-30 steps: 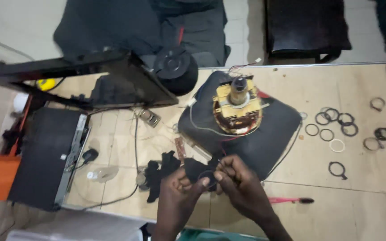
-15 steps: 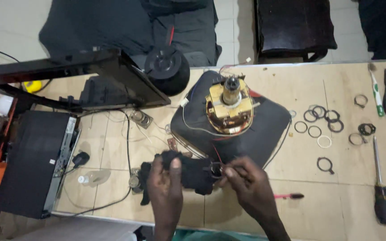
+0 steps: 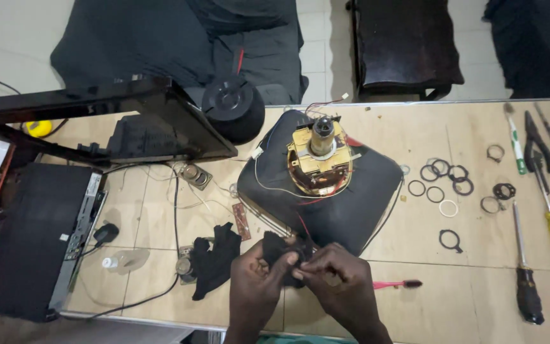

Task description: The person assembles small circular components onto a central cylindrical device mounted on a black cushion. They repeatedly pick up rings, wipe them with a black cloth, and place them onto the device, occasionally adjusting the device itself.

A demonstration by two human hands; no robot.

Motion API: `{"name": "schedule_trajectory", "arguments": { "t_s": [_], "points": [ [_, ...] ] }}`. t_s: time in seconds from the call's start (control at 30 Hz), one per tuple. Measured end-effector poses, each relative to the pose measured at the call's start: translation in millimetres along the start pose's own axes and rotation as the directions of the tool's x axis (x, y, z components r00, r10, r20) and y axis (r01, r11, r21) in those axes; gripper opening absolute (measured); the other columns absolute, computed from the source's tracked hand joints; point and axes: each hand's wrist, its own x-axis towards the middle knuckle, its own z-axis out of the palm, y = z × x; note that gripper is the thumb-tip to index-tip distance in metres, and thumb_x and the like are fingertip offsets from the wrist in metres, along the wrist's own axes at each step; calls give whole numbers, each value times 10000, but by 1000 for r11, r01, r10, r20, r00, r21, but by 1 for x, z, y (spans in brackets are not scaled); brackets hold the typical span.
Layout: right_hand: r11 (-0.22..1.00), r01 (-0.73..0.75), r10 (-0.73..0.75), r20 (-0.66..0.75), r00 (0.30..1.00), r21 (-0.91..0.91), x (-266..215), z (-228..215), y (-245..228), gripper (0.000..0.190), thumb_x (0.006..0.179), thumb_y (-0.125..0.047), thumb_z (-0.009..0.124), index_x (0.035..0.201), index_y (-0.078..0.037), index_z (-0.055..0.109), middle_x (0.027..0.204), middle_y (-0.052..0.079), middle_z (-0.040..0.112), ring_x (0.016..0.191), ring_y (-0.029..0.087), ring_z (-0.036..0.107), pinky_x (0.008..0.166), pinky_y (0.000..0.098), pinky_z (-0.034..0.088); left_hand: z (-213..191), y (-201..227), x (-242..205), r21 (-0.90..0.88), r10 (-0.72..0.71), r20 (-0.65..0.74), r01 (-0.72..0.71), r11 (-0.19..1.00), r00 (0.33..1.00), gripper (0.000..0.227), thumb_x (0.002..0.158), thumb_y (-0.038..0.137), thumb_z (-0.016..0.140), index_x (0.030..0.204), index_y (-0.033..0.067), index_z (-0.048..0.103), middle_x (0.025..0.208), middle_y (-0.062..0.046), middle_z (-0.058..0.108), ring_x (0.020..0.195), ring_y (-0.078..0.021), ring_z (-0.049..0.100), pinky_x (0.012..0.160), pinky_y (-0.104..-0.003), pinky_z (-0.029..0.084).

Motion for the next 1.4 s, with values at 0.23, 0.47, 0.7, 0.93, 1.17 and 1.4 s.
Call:
{"name": "schedule_trajectory", "arguments": {
  "t_s": [0.23,0.47,0.7,0.93,1.17,1.4],
  "points": [
    [667,-497,540,98,836,555,-16,17,36,283,733,1,902,791,-63,632,596,13,564,559,89,491,577,238,383,6,11,-2,117,-21,-127,36,992,992,375,890,302,650,1006,34,886,921,-110,913,888,-167,829,827,-301,637],
    [613,-577,617,130,776,540,-12,12,26,544,705,-124,908,759,-172,370,698,6,455,625,133,478,549,295,384,-1,-25,-1,-123,14,410,40,992,912,624,910,238,642,1489,38,521,1474,-136,661,1363,-206,591,1122,-352,455],
    [660,-563,591,119,798,497,-3,13,16,495,627,-80,978,825,-95,524,1031,117,774,910,140,701,744,273,568,0,-34,1,172,84,31,-88,981,996,409,858,334,665,1072,34,843,903,-141,903,839,-204,847,759,-286,659],
    [820,-465,351,347,870,334,-2,-22,-4,641,707,-114,935,1272,-87,633,941,3,549,901,77,537,840,173,407,-31,-44,26,820,-64,205,-136,556,977,275,832,617,617,784,387,761,667,130,847,575,1,747,576,-225,552],
    [901,-430,413,184,892,61,7,-29,21,265,894,-227,819,707,-99,682,602,-33,534,589,68,450,526,258,330,-11,-35,11,575,35,507,-368,731,861,284,1000,468,489,916,292,696,745,63,714,642,-88,713,609,-277,530],
    [926,-362,337,-192,922,-111,4,-19,23,226,826,-255,785,653,-126,718,520,-14,688,529,64,546,497,276,452,-9,-49,7,637,-62,198,-81,766,978,347,797,569,747,991,283,715,671,34,751,615,-89,670,613,-270,534]
  ]
}}
